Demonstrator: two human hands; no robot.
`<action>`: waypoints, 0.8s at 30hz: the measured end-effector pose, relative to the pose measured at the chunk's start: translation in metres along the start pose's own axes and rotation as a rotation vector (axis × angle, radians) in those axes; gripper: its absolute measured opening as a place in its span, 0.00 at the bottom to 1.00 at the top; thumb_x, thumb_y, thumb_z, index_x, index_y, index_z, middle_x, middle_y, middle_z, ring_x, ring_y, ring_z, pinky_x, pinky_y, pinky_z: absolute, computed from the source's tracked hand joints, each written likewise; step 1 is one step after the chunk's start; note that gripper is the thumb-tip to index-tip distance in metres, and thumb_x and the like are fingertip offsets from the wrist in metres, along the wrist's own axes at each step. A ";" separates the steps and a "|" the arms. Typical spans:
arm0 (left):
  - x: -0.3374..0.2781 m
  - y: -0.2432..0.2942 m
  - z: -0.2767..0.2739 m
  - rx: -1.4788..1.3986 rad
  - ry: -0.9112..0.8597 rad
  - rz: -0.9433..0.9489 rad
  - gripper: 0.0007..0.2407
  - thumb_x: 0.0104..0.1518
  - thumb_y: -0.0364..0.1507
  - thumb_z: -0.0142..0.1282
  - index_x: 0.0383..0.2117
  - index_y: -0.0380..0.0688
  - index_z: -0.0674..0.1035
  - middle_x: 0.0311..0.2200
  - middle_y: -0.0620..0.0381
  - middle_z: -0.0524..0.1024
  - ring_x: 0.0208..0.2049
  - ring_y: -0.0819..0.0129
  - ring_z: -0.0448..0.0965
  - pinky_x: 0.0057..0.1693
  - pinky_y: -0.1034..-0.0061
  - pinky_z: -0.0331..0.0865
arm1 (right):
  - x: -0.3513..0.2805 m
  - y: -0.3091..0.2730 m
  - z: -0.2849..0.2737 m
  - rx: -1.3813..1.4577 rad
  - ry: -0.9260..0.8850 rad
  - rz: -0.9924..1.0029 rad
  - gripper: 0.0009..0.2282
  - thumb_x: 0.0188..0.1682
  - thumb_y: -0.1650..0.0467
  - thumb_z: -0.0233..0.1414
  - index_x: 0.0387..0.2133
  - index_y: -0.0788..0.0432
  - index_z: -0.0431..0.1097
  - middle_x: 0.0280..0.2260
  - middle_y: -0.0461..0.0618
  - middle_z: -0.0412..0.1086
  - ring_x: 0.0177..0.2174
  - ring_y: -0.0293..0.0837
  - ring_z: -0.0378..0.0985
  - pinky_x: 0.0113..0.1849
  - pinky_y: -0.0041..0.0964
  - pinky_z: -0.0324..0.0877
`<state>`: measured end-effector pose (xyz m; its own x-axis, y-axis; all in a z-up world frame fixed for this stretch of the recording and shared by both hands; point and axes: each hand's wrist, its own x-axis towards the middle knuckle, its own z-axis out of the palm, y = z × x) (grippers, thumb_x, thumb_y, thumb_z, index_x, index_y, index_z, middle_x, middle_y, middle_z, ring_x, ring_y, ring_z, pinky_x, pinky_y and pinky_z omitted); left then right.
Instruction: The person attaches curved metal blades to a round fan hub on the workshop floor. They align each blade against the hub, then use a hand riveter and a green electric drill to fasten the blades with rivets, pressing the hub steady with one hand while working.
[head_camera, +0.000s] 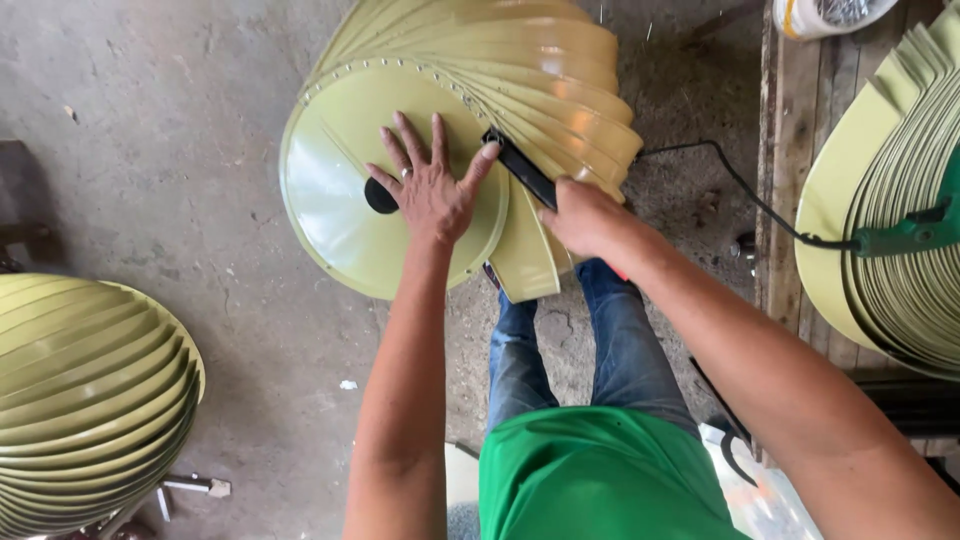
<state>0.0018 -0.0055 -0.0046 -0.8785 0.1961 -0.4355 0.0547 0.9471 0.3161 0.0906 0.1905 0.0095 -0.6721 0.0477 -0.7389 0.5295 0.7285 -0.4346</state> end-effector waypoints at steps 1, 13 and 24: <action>0.002 0.001 0.000 0.003 0.007 -0.014 0.45 0.52 0.68 0.31 0.72 0.52 0.58 0.75 0.44 0.35 0.75 0.46 0.26 0.69 0.36 0.16 | 0.003 0.000 0.002 -0.054 -0.046 0.017 0.20 0.51 0.62 0.55 0.45 0.70 0.69 0.42 0.71 0.74 0.44 0.65 0.78 0.46 0.55 0.73; 0.008 0.006 0.002 0.017 -0.053 -0.047 0.47 0.48 0.71 0.29 0.73 0.56 0.53 0.75 0.45 0.31 0.75 0.47 0.23 0.68 0.33 0.15 | -0.014 -0.059 -0.085 -0.456 -0.257 0.020 0.14 0.48 0.76 0.47 0.44 0.76 0.70 0.39 0.71 0.76 0.38 0.62 0.83 0.42 0.52 0.76; 0.000 0.012 -0.013 0.005 -0.073 -0.084 0.49 0.45 0.72 0.30 0.73 0.56 0.53 0.75 0.47 0.30 0.75 0.48 0.24 0.69 0.37 0.17 | -0.011 -0.006 -0.043 -0.511 -0.014 -0.118 0.26 0.52 0.63 0.53 0.60 0.65 0.58 0.41 0.72 0.70 0.37 0.64 0.80 0.38 0.54 0.75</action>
<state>-0.0033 0.0028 0.0103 -0.8431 0.1340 -0.5208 -0.0152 0.9622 0.2721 0.0732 0.2148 0.0422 -0.7031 -0.0615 -0.7085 0.1282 0.9690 -0.2113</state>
